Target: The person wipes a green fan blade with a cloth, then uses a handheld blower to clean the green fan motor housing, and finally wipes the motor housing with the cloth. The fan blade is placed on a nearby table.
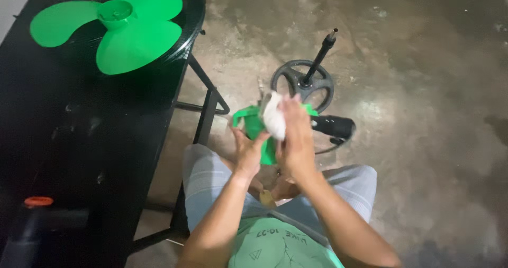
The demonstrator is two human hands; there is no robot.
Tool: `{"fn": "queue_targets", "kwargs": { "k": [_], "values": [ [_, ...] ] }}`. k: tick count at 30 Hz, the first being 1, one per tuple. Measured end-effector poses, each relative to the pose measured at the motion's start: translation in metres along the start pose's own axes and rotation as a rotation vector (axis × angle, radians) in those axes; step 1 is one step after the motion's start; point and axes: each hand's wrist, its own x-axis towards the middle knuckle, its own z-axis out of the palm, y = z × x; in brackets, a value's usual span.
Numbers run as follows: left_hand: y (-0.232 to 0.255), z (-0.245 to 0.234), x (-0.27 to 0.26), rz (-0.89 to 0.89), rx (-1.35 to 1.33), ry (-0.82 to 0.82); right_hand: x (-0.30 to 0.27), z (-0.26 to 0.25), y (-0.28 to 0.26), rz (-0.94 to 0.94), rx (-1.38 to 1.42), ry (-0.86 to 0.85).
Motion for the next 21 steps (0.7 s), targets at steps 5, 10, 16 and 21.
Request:
{"fn": "queue_targets", "kwargs": {
  "k": [5, 10, 16, 21],
  "values": [
    [0.020, -0.006, 0.014, 0.142, 0.140, 0.111, -0.067, -0.007, -0.003, 0.046, 0.149, -0.135],
    [0.040, -0.008, 0.010, 0.035, 0.277, 0.136, -0.102, -0.016, 0.053, 0.815, 0.739, -0.094],
    [0.053, 0.004, -0.003, 0.311, 0.526, 0.012, -0.064, -0.039, 0.057, 0.780, 0.840, 0.377],
    [0.059, 0.024, -0.017, 0.292, 0.504, -0.102, -0.048, -0.029, 0.016, 0.189, 0.244, 0.198]
  ]
}}
